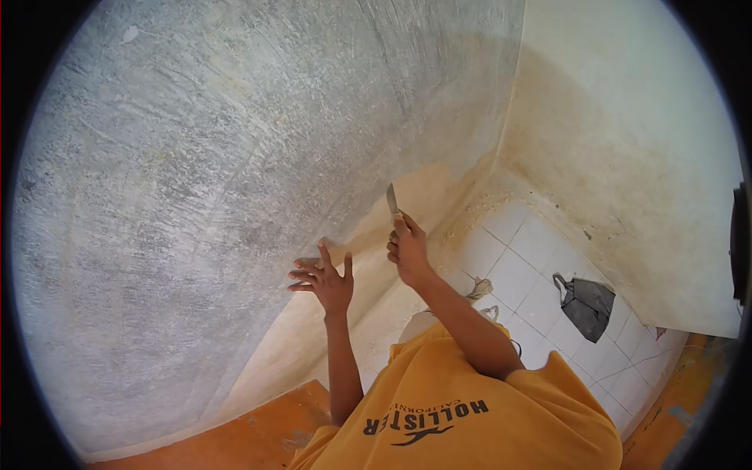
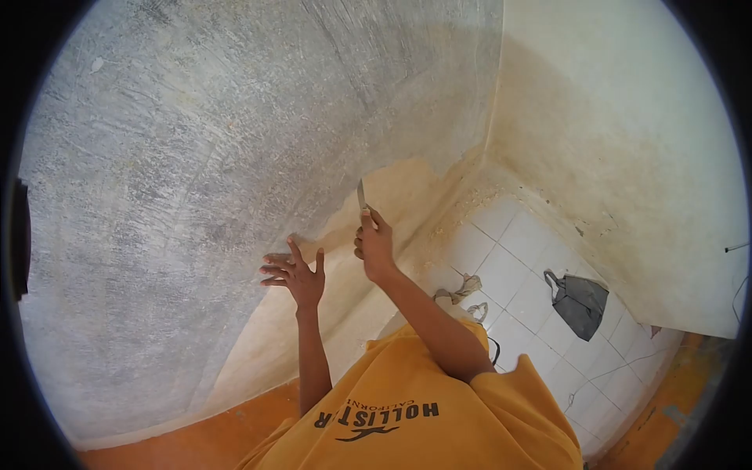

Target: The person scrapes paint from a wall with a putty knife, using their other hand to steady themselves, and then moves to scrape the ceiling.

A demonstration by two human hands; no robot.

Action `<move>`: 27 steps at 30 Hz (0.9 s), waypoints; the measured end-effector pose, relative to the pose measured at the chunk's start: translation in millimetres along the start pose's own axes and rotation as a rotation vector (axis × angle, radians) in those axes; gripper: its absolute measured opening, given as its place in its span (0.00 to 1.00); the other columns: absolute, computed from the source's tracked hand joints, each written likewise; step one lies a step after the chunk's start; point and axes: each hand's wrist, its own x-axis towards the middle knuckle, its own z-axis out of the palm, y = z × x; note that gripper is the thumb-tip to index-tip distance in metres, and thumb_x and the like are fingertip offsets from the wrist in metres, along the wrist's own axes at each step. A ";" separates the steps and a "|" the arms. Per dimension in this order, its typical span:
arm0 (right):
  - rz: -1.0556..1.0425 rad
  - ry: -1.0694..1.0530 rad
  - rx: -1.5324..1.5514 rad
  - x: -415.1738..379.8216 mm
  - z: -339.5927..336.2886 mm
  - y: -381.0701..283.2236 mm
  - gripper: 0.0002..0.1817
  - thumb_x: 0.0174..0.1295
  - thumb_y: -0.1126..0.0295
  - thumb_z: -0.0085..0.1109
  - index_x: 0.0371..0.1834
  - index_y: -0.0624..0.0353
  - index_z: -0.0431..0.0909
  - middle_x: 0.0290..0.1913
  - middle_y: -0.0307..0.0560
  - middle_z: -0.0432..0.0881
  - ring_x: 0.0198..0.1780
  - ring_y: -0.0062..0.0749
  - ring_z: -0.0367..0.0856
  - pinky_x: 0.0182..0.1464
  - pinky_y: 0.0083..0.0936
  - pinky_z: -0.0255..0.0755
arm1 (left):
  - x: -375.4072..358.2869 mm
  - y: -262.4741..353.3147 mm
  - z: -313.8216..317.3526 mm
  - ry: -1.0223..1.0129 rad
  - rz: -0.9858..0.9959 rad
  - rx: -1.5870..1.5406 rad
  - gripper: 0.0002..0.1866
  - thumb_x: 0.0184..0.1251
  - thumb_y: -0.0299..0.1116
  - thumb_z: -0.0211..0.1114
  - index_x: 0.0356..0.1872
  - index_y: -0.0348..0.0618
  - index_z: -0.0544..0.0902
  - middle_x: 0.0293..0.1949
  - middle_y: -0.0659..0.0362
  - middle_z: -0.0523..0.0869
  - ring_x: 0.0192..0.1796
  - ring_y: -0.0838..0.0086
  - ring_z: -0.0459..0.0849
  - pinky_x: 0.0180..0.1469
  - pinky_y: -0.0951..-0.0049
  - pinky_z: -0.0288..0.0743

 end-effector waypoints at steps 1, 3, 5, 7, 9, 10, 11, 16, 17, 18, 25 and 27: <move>-0.019 0.029 -0.024 -6.1 5.6 1.3 0.22 0.75 0.55 0.56 0.67 0.52 0.72 0.26 0.30 0.66 0.20 0.13 0.59 0.18 0.15 0.51 | -4.5 0.5 2.4 0.022 0.009 0.012 0.46 0.71 0.68 0.54 0.82 0.59 0.49 0.72 0.16 0.25 0.70 0.11 0.19 0.56 0.09 0.16; -0.028 0.102 -0.051 -16.4 18.7 8.6 0.22 0.75 0.56 0.56 0.67 0.52 0.71 0.25 0.30 0.66 0.20 0.13 0.59 0.18 0.16 0.51 | 1.4 -0.9 5.1 0.084 0.034 0.043 0.47 0.71 0.68 0.54 0.83 0.59 0.49 0.72 0.16 0.26 0.70 0.10 0.20 0.57 0.09 0.17; -0.031 0.123 -0.072 -13.5 26.2 10.3 0.22 0.75 0.56 0.55 0.67 0.53 0.71 0.25 0.31 0.66 0.20 0.13 0.59 0.18 0.16 0.51 | 2.9 -0.7 3.1 0.018 0.004 0.025 0.47 0.70 0.69 0.54 0.83 0.59 0.49 0.72 0.16 0.26 0.70 0.11 0.20 0.57 0.09 0.17; -0.025 0.059 0.033 3.9 11.7 1.4 0.22 0.75 0.55 0.56 0.66 0.52 0.71 0.25 0.31 0.65 0.21 0.13 0.60 0.18 0.16 0.51 | -0.1 -2.5 0.0 0.002 -0.007 0.019 0.48 0.70 0.69 0.54 0.83 0.59 0.49 0.72 0.16 0.26 0.70 0.11 0.20 0.57 0.09 0.17; -0.021 0.018 0.043 -1.5 7.8 -2.8 0.21 0.75 0.54 0.56 0.64 0.51 0.72 0.25 0.31 0.65 0.21 0.13 0.60 0.19 0.16 0.52 | 1.2 0.6 1.6 0.049 0.008 0.013 0.48 0.69 0.70 0.55 0.83 0.59 0.49 0.72 0.16 0.26 0.70 0.11 0.19 0.56 0.09 0.17; -0.004 0.087 -0.012 -7.9 16.5 3.8 0.20 0.75 0.53 0.56 0.64 0.50 0.72 0.25 0.30 0.64 0.21 0.13 0.59 0.19 0.16 0.51 | -1.5 2.7 2.4 0.042 0.004 0.010 0.48 0.69 0.70 0.55 0.83 0.59 0.49 0.72 0.16 0.26 0.70 0.11 0.19 0.56 0.09 0.17; 0.022 0.061 -0.014 -17.0 20.6 7.2 0.20 0.75 0.53 0.56 0.63 0.50 0.72 0.25 0.30 0.65 0.21 0.13 0.59 0.18 0.16 0.51 | -0.6 2.8 2.9 0.041 0.003 0.009 0.48 0.69 0.70 0.55 0.83 0.58 0.49 0.72 0.16 0.26 0.70 0.11 0.19 0.56 0.09 0.17; 0.064 -0.010 0.043 1.0 9.1 -9.3 0.17 0.76 0.56 0.54 0.63 0.49 0.72 0.25 0.30 0.65 0.19 0.12 0.57 0.18 0.16 0.52 | -0.6 -3.3 6.8 0.060 -0.010 -0.038 0.46 0.69 0.70 0.55 0.82 0.62 0.54 0.74 0.19 0.28 0.70 0.12 0.19 0.56 0.09 0.16; 0.070 -0.068 0.065 6.6 -1.4 -12.4 0.17 0.76 0.57 0.54 0.63 0.49 0.72 0.25 0.30 0.65 0.19 0.12 0.57 0.18 0.16 0.53 | 1.3 -3.1 6.8 0.073 -0.005 -0.030 0.46 0.69 0.69 0.55 0.82 0.62 0.54 0.74 0.19 0.28 0.71 0.12 0.19 0.56 0.09 0.16; 0.063 -0.036 0.061 3.4 0.2 -8.5 0.19 0.76 0.57 0.54 0.66 0.48 0.71 0.24 0.30 0.64 0.19 0.12 0.56 0.18 0.16 0.52 | -0.2 -0.6 6.8 0.081 -0.002 -0.024 0.45 0.69 0.69 0.55 0.82 0.62 0.54 0.74 0.19 0.28 0.71 0.12 0.19 0.56 0.09 0.16; 0.031 0.016 0.082 4.3 9.3 -11.1 0.21 0.76 0.58 0.54 0.69 0.50 0.69 0.24 0.30 0.64 0.20 0.12 0.57 0.19 0.15 0.51 | 1.5 -3.6 9.2 0.056 0.005 0.072 0.48 0.70 0.67 0.56 0.83 0.57 0.48 0.72 0.16 0.25 0.70 0.12 0.16 0.58 0.11 0.15; 0.059 -0.044 0.059 -0.5 -0.3 -19.4 0.21 0.76 0.58 0.55 0.67 0.51 0.70 0.24 0.30 0.65 0.21 0.13 0.58 0.20 0.15 0.52 | -1.6 -0.8 6.7 0.025 0.000 0.064 0.48 0.70 0.67 0.56 0.83 0.57 0.47 0.72 0.15 0.25 0.70 0.12 0.17 0.58 0.11 0.15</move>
